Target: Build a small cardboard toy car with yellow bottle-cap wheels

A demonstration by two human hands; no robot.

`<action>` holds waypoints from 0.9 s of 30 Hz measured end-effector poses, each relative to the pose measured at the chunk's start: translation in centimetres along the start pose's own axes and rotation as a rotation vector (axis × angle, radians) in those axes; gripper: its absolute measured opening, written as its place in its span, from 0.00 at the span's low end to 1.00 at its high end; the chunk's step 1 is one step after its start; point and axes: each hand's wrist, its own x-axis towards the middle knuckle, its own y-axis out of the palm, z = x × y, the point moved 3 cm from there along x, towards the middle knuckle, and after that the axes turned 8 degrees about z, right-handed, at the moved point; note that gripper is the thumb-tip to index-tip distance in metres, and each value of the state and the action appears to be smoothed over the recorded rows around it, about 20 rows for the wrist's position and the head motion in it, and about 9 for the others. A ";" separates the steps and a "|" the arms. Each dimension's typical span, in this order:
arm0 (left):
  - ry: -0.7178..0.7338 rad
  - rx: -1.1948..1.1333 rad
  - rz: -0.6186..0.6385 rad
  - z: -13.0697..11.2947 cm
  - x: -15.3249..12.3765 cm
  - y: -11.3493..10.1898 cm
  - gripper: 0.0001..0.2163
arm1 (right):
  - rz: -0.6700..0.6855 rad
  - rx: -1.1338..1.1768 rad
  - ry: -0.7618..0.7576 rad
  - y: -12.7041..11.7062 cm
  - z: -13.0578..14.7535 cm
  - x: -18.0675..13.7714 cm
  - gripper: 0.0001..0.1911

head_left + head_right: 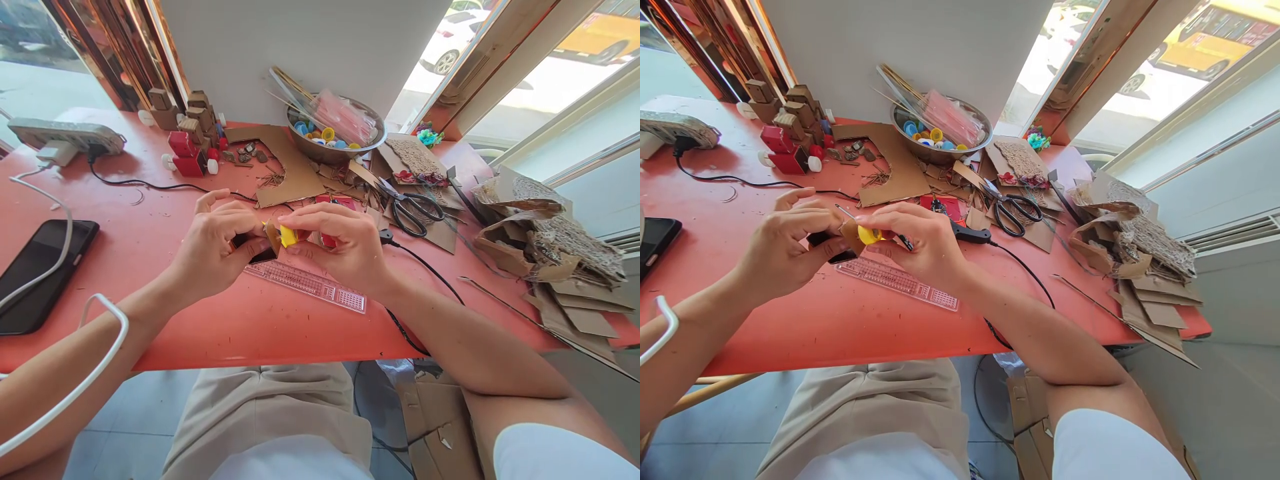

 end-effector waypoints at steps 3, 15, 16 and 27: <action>-0.003 0.022 -0.004 0.0 0.0 -0.1 0.13 | -0.002 -0.049 -0.011 -0.1 0.1 0.0 0.10; 0.007 0.017 -0.005 0.3 -0.1 0.0 0.12 | -0.007 -0.024 -0.032 0.1 -0.1 0.1 0.09; 0.007 0.020 -0.001 0.3 -0.1 0.0 0.12 | 0.003 0.013 -0.012 0.2 -0.2 0.1 0.10; 0.001 0.002 0.033 0.2 -0.1 0.1 0.13 | 0.015 0.003 -0.036 0.2 0.0 0.1 0.07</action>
